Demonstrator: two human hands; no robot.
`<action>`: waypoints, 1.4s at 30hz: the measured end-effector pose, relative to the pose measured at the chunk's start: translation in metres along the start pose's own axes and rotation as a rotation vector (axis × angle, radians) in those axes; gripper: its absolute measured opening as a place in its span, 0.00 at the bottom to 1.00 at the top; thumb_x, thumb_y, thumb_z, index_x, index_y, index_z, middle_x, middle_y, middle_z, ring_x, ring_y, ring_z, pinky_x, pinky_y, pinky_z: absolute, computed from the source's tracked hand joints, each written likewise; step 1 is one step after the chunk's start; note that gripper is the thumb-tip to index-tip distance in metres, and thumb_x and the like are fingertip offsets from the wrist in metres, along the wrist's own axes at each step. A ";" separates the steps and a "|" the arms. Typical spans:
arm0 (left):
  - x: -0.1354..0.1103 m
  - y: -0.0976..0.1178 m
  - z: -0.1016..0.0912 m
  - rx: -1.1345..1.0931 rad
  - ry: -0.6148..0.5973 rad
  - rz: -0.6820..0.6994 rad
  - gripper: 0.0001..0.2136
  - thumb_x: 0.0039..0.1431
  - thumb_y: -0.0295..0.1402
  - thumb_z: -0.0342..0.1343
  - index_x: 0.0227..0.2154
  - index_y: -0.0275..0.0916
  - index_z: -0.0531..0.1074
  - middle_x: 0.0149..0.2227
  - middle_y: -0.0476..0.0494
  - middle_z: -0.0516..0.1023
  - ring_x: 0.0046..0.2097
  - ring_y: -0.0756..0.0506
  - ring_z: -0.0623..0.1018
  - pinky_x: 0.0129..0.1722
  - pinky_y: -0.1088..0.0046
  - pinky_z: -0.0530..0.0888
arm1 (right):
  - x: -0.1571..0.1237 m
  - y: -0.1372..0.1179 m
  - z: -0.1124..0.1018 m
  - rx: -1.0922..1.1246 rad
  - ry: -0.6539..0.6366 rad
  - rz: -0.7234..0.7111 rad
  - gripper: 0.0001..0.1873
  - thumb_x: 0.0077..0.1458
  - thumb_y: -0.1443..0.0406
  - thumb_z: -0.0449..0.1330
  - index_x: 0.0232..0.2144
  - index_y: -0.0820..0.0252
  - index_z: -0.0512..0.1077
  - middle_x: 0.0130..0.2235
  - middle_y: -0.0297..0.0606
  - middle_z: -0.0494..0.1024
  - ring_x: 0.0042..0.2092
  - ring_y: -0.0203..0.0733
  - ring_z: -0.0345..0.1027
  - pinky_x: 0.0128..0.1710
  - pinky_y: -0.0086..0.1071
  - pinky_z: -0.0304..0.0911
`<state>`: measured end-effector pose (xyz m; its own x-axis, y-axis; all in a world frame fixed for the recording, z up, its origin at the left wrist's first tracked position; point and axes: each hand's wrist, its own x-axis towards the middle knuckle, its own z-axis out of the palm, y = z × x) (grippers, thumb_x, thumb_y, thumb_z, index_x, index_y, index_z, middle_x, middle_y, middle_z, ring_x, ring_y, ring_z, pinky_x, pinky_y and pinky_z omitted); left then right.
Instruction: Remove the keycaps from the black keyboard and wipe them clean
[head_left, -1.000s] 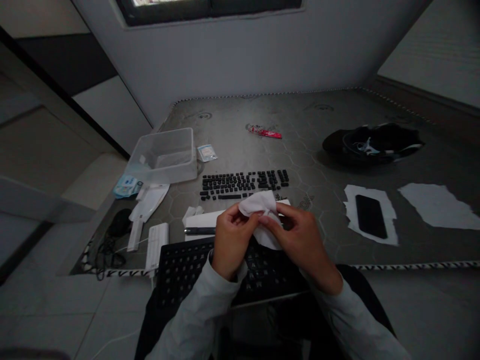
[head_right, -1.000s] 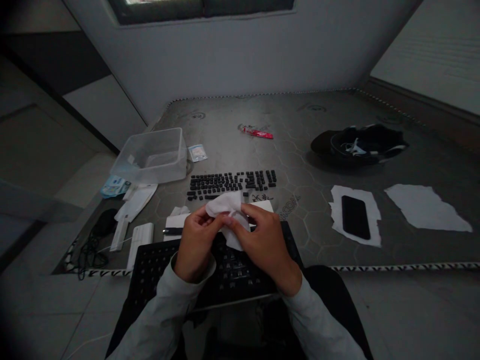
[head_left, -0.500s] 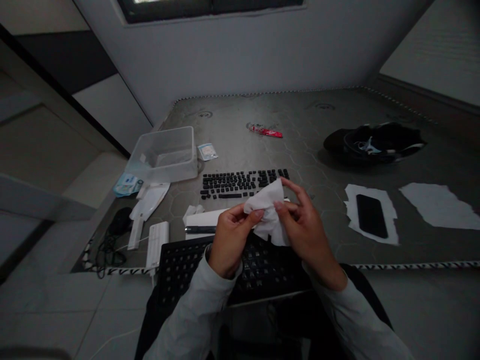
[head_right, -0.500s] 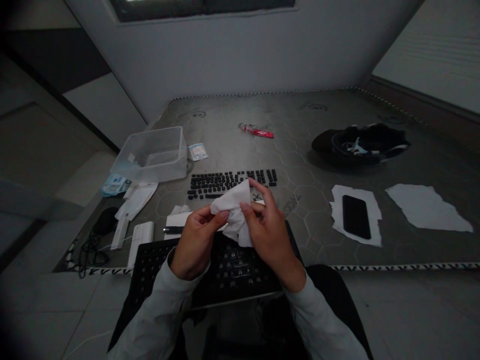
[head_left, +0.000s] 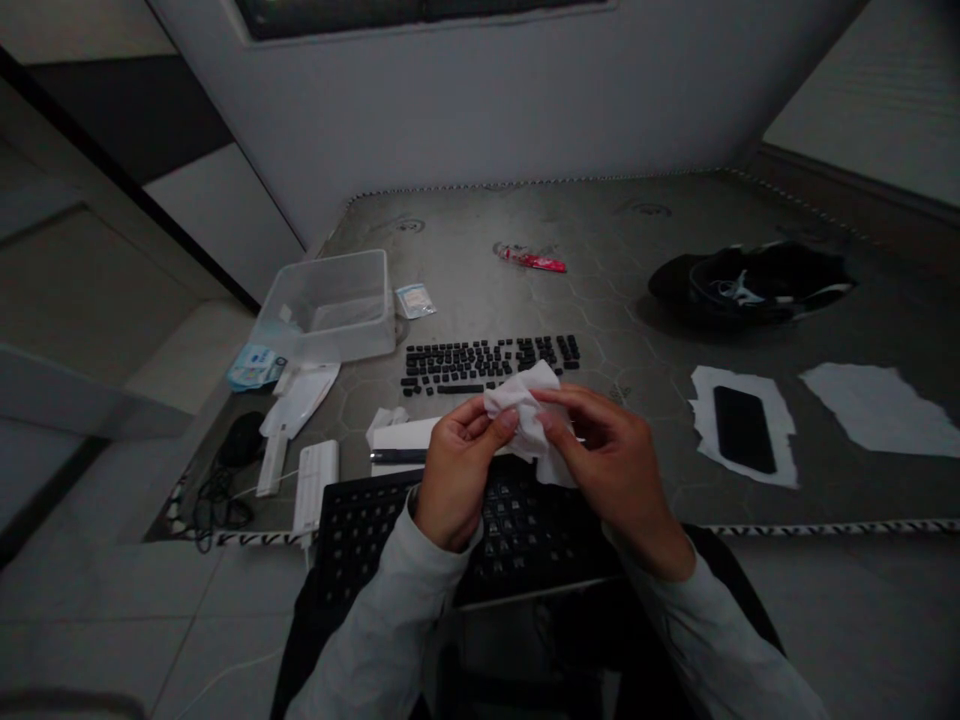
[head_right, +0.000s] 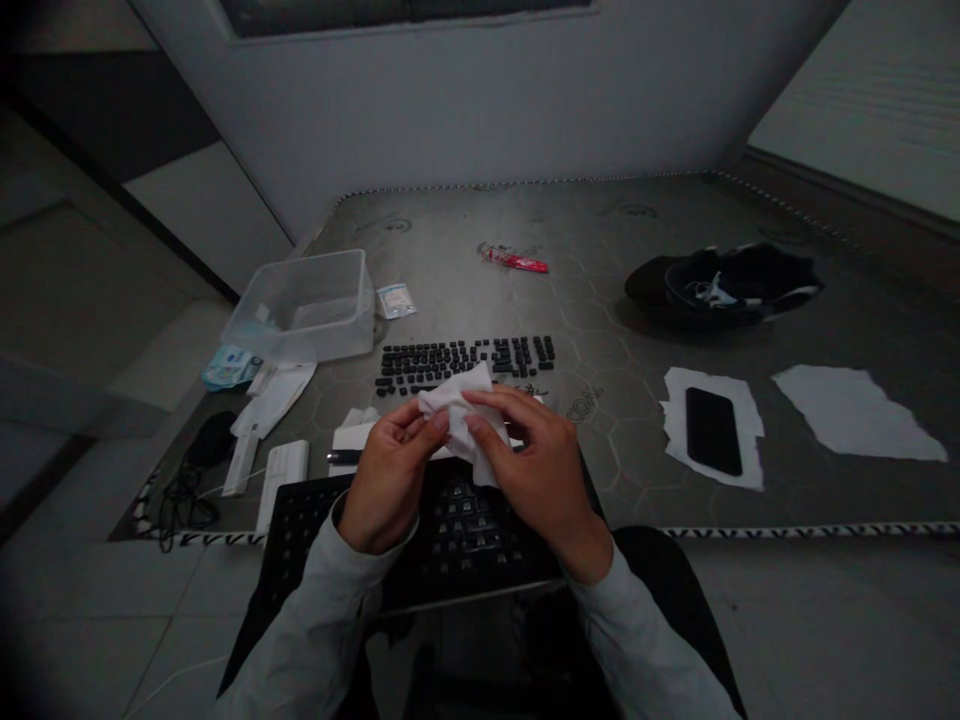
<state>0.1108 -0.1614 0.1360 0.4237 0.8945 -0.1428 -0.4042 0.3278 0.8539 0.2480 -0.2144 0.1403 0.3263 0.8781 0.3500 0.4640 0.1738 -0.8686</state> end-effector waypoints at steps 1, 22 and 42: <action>0.000 0.000 0.000 -0.007 0.009 -0.004 0.12 0.52 0.32 0.66 0.39 0.35 0.77 0.38 0.42 0.82 0.37 0.48 0.79 0.41 0.74 0.73 | 0.000 0.000 0.000 0.015 0.005 0.009 0.12 0.56 0.60 0.63 0.44 0.49 0.76 0.44 0.36 0.80 0.42 0.42 0.75 0.38 0.34 0.70; -0.002 0.001 0.004 -0.085 0.072 -0.036 0.14 0.49 0.32 0.68 0.39 0.36 0.73 0.34 0.45 0.82 0.34 0.50 0.79 0.37 0.76 0.73 | 0.001 0.000 -0.003 -0.040 -0.075 -0.060 0.12 0.53 0.63 0.65 0.42 0.47 0.78 0.44 0.35 0.80 0.45 0.45 0.74 0.43 0.39 0.70; -0.002 0.000 0.004 0.004 0.030 0.030 0.13 0.53 0.36 0.65 0.40 0.39 0.74 0.41 0.46 0.79 0.41 0.49 0.77 0.42 0.76 0.71 | 0.003 0.003 -0.001 0.245 -0.041 0.099 0.08 0.50 0.63 0.67 0.36 0.52 0.76 0.35 0.32 0.78 0.34 0.37 0.72 0.32 0.28 0.67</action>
<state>0.1129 -0.1638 0.1383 0.3873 0.9124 -0.1322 -0.4133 0.3000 0.8597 0.2508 -0.2119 0.1393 0.3245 0.9124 0.2494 0.2168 0.1850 -0.9585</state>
